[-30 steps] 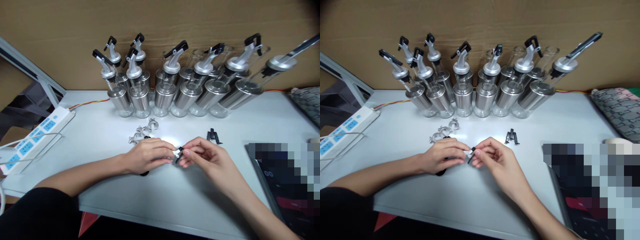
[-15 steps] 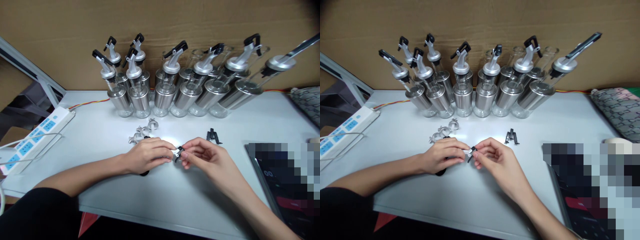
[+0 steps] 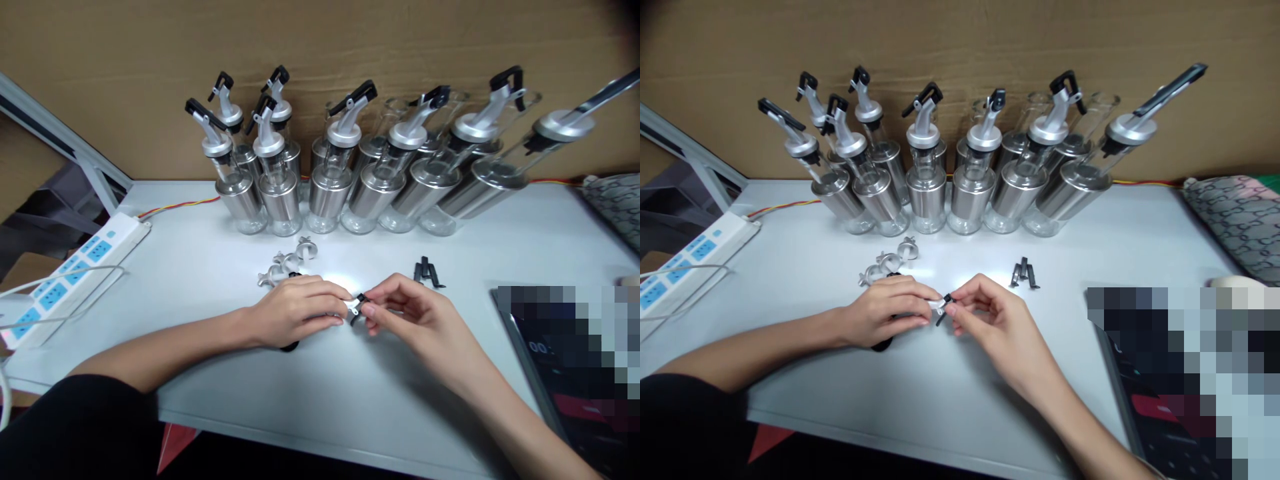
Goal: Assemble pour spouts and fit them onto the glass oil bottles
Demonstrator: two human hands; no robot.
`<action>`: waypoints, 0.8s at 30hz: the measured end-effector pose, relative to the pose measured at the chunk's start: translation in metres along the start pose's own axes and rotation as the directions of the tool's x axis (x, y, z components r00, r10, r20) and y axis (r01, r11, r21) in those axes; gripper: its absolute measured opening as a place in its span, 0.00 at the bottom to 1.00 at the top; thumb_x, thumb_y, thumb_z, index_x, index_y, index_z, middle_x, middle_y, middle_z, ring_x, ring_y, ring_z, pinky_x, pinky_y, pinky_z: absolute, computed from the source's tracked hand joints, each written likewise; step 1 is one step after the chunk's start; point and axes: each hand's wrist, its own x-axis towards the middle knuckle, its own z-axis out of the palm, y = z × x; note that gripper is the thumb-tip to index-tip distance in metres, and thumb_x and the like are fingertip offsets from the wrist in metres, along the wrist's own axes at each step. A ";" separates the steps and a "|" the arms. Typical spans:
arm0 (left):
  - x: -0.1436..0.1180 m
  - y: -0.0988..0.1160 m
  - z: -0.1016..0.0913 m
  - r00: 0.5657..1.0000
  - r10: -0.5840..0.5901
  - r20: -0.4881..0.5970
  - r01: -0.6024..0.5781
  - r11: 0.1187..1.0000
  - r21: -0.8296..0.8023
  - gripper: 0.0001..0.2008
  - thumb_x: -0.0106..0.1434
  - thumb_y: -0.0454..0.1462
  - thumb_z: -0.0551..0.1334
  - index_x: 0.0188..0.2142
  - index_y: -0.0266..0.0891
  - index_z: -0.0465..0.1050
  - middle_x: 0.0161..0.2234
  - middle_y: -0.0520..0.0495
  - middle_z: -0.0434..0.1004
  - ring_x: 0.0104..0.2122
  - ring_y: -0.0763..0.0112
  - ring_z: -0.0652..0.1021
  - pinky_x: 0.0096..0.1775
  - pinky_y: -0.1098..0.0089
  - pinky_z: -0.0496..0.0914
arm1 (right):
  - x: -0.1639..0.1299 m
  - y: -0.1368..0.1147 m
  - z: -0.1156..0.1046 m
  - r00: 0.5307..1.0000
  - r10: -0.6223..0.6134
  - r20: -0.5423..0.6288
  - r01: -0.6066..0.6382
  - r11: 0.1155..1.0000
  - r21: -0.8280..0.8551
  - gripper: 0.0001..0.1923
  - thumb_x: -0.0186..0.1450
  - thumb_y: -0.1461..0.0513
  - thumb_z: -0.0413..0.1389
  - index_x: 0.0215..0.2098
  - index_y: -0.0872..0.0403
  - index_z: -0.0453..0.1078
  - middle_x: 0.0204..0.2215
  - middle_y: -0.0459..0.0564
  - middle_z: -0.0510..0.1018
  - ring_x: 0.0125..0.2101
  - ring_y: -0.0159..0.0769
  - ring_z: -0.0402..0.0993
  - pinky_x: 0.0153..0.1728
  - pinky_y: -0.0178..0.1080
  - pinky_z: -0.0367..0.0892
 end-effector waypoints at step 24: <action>0.001 -0.001 -0.001 1.000 0.020 -0.015 -0.020 0.998 -0.064 0.08 0.67 0.36 0.57 0.46 0.37 0.66 0.41 0.44 0.76 0.41 0.71 0.77 0.42 0.72 0.71 | 0.001 0.001 0.000 0.999 0.046 0.024 -0.047 0.997 0.053 0.14 0.51 0.56 0.66 0.27 0.55 0.69 0.21 0.43 0.75 0.21 0.29 0.75 0.26 0.32 0.72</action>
